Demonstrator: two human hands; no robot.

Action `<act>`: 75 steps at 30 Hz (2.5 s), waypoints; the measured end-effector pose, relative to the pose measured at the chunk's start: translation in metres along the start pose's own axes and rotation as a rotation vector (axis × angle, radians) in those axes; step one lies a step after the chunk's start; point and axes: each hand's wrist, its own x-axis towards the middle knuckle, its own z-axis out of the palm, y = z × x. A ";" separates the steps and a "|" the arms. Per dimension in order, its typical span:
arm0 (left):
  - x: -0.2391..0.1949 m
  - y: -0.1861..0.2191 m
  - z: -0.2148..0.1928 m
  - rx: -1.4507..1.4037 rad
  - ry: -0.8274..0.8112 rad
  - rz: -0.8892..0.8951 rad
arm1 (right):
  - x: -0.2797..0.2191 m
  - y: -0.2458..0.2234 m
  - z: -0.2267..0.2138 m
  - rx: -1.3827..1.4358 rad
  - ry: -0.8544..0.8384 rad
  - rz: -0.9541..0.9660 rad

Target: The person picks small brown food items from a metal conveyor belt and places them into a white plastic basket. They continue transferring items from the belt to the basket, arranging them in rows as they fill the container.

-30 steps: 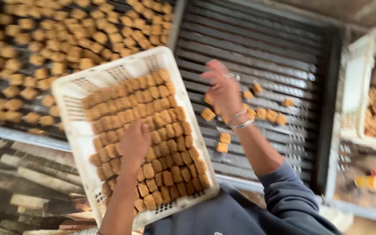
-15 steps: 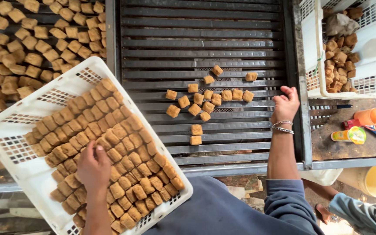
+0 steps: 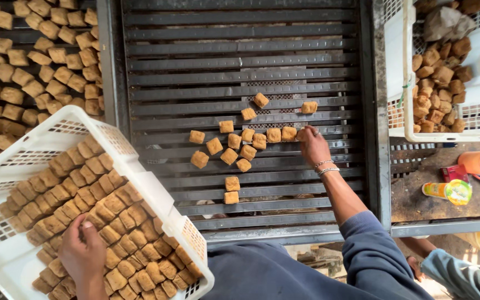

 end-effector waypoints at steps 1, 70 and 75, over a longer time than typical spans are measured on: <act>0.000 0.000 0.000 0.007 0.001 0.001 | 0.005 0.002 0.002 0.043 -0.083 0.186; 0.003 -0.006 0.007 -0.057 0.060 -0.149 | -0.010 -0.144 0.060 0.215 -0.258 -0.120; 0.006 0.008 0.001 0.068 -0.093 -0.282 | -0.011 -0.161 0.067 0.197 -0.169 -0.186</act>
